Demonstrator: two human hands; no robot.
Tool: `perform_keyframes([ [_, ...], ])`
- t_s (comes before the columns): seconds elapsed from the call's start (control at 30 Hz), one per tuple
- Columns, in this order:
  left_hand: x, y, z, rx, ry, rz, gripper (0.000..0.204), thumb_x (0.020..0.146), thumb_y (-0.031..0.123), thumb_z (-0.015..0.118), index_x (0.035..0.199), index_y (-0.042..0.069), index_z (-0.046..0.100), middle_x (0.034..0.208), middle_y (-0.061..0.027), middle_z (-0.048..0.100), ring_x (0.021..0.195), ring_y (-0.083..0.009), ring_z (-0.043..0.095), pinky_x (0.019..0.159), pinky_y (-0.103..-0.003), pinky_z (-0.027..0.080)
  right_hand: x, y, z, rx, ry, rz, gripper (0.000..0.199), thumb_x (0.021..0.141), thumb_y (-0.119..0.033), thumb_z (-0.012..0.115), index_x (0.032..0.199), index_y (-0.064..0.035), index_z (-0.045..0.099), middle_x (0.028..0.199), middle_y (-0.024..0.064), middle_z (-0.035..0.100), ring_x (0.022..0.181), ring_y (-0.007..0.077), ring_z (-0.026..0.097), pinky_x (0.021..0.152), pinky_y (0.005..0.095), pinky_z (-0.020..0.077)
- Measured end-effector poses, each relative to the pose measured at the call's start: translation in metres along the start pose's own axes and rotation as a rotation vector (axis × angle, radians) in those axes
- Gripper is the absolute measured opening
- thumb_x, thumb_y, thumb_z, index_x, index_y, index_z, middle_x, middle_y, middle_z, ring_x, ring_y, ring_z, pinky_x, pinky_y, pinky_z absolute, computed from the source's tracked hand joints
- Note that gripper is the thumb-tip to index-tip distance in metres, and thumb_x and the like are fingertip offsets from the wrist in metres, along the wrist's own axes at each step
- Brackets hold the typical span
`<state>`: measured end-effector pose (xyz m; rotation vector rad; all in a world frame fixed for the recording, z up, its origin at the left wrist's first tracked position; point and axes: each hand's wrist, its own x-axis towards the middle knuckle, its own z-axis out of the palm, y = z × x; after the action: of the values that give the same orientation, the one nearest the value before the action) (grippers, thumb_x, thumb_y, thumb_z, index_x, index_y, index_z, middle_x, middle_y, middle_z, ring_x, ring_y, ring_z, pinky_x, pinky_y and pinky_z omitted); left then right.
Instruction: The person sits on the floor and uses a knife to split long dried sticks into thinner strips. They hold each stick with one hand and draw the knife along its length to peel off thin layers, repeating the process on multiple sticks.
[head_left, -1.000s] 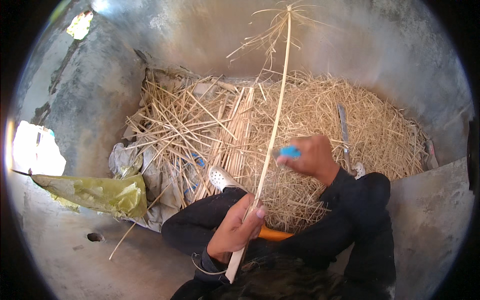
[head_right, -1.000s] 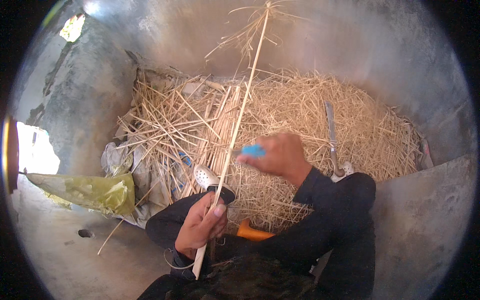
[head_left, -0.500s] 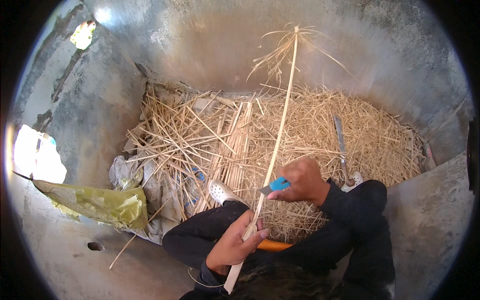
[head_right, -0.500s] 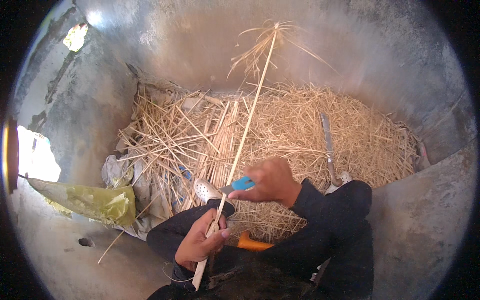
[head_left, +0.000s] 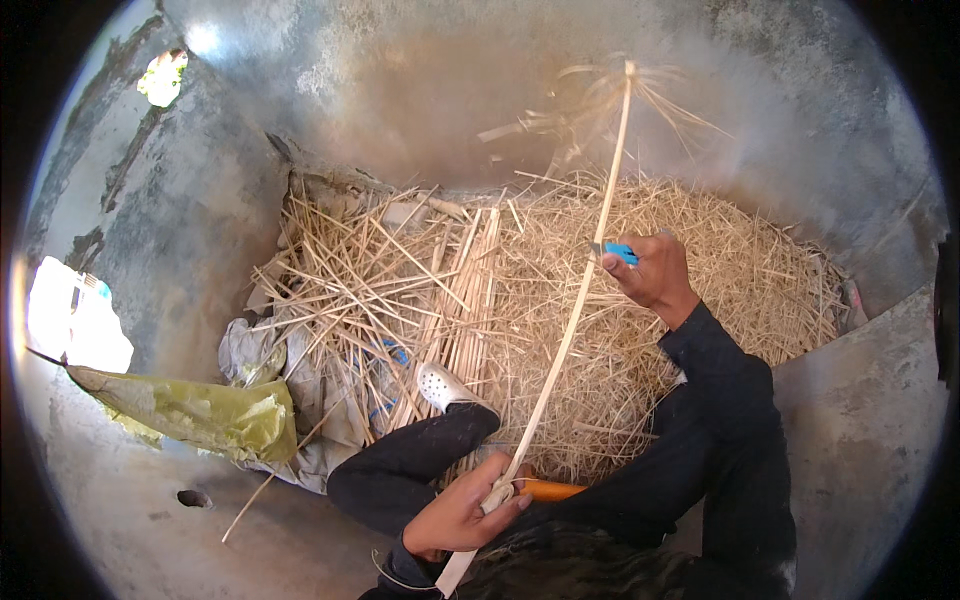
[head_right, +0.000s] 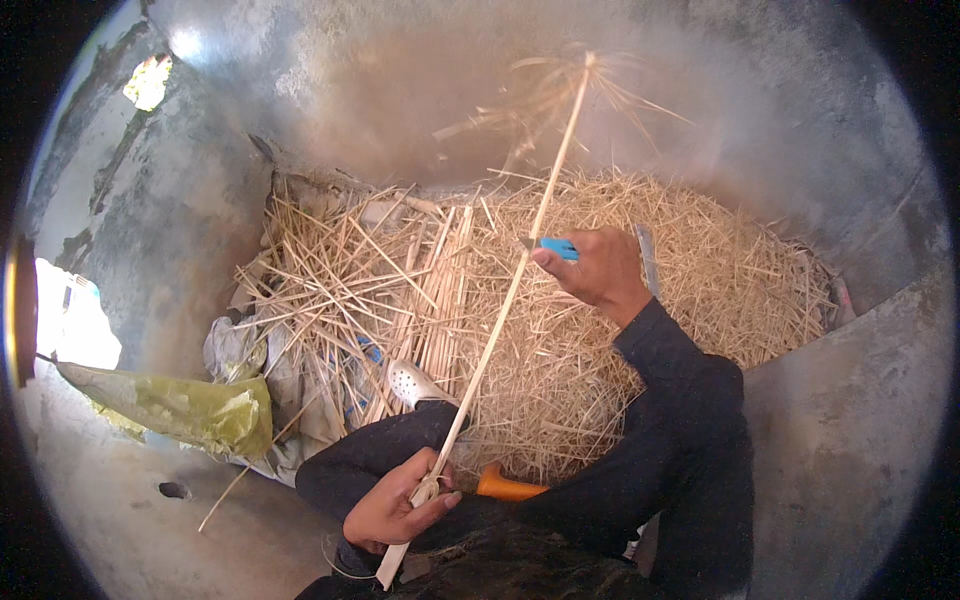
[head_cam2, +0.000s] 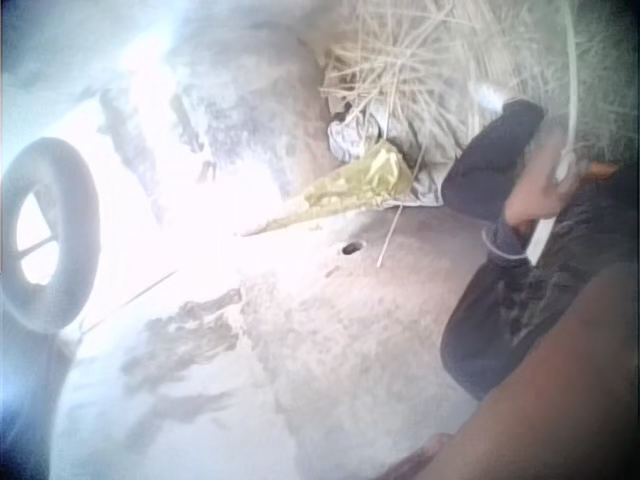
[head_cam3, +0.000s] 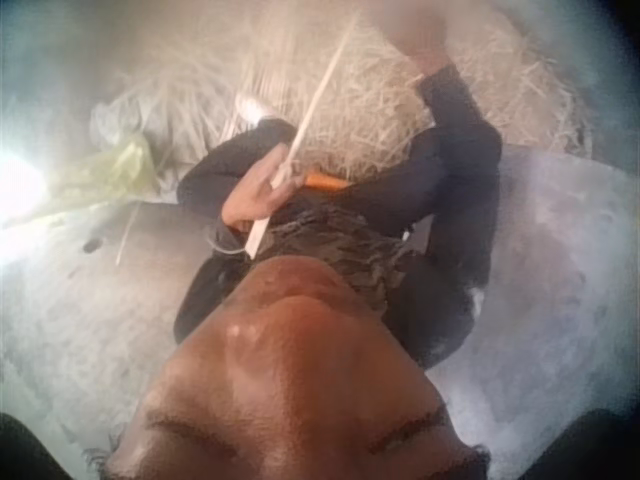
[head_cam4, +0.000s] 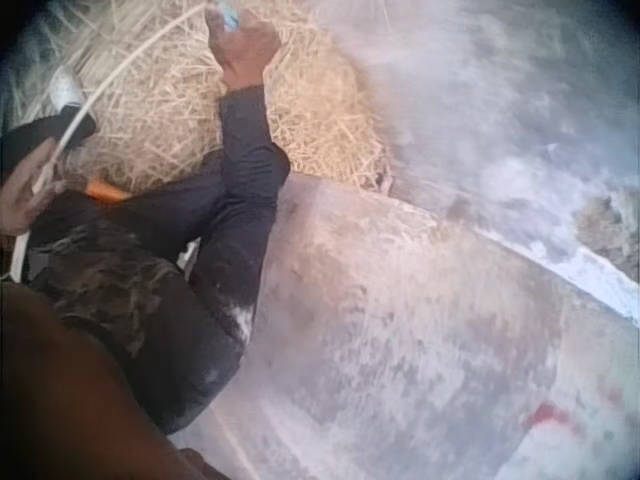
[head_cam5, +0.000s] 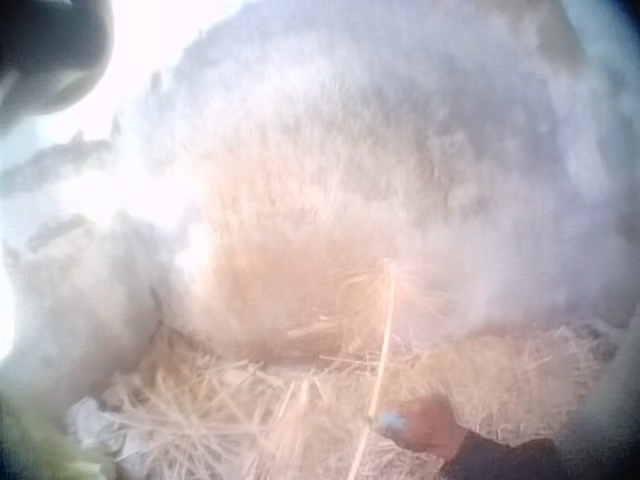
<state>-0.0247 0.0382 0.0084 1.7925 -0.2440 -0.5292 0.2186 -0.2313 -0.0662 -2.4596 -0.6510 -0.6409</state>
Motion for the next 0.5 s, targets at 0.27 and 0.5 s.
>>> perform_keyframes([
  [0.27, -0.025, -0.021, -0.012, 0.080, -0.153, 0.007, 0.018, 0.091, 0.013, 0.060, 0.102, 0.004, 0.049, 0.082, -0.0082, 0.054, 0.072, -0.0164, 0.053, 0.064, -0.031, 0.042, 0.033, 0.091, -0.021, -0.174, 0.099, 0.300, 0.077, 0.084, -0.078, 0.037, 0.073, -0.0090, 0.069, 0.052, 0.0097, 0.054, 0.049, 0.0274, 0.057, 0.046, 0.0418, 0.0434],
  [0.5, -0.054, -0.028, -0.023, -0.032, -0.332, -0.201, 0.019, 0.089, 0.011, 0.065, 0.102, 0.006, 0.051, 0.081, -0.0030, 0.059, 0.073, -0.0100, 0.055, 0.065, -0.027, 0.044, 0.036, 0.167, -0.053, -0.213, 0.022, 0.667, 0.078, 0.085, -0.077, 0.038, 0.086, -0.0058, 0.071, 0.064, 0.0147, 0.062, 0.063, 0.0325, 0.062, 0.063, 0.0474, 0.0486],
])
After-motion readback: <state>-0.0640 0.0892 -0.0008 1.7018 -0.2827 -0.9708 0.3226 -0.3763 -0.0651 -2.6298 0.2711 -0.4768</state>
